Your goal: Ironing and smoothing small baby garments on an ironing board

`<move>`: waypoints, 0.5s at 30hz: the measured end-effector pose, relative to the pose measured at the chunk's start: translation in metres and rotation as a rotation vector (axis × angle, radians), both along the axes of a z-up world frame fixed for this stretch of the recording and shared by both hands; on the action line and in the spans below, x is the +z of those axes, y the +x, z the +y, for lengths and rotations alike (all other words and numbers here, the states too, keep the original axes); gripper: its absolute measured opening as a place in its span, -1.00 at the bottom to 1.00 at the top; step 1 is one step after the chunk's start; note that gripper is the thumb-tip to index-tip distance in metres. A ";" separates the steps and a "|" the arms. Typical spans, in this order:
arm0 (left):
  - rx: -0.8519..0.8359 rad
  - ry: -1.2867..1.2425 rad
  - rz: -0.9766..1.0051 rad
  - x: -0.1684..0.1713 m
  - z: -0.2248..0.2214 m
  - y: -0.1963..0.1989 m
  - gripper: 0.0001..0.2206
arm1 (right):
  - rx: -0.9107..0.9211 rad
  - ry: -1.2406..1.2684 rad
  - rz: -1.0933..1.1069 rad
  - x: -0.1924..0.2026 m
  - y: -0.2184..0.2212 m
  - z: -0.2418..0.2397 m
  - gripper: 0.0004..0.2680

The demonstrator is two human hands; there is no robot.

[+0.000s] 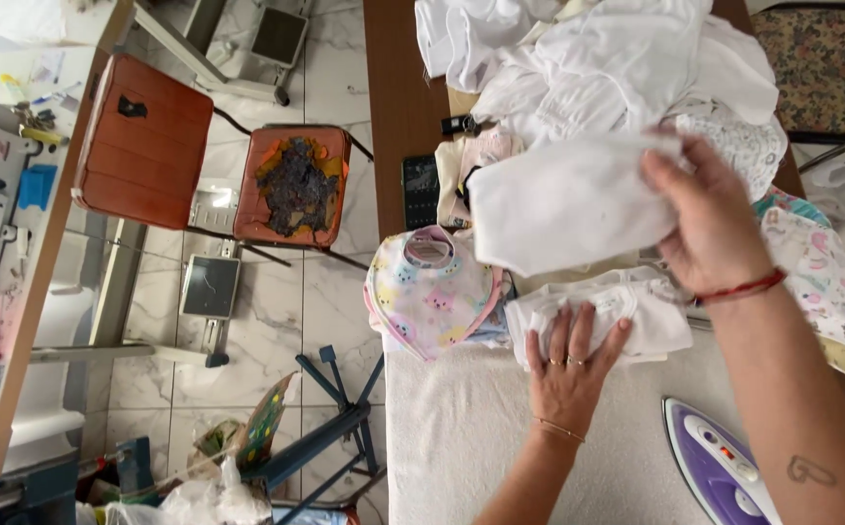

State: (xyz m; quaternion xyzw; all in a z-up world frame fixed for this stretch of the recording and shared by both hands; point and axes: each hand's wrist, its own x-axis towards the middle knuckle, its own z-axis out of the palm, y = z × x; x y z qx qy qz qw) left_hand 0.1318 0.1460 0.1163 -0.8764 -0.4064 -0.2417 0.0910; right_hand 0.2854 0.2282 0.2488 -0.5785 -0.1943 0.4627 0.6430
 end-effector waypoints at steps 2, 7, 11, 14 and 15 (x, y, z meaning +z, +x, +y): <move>0.011 0.005 -0.019 0.001 0.001 0.001 -0.53 | 0.027 -0.118 -0.149 -0.046 0.009 -0.005 -0.76; 0.011 0.005 -0.021 0.009 0.002 0.007 -0.57 | 0.262 -0.618 -0.644 -0.104 0.037 -0.018 -0.68; 0.026 -0.068 0.057 0.016 0.002 0.009 -0.51 | 0.385 -0.686 -0.833 -0.080 0.036 -0.013 -0.64; -0.013 -0.133 0.014 0.038 -0.001 0.000 -0.48 | 0.348 -0.554 -1.121 -0.070 0.040 -0.003 -0.71; -0.049 -0.167 -0.024 0.048 -0.003 -0.005 -0.45 | 0.285 -0.472 -1.274 -0.066 0.041 0.003 -0.80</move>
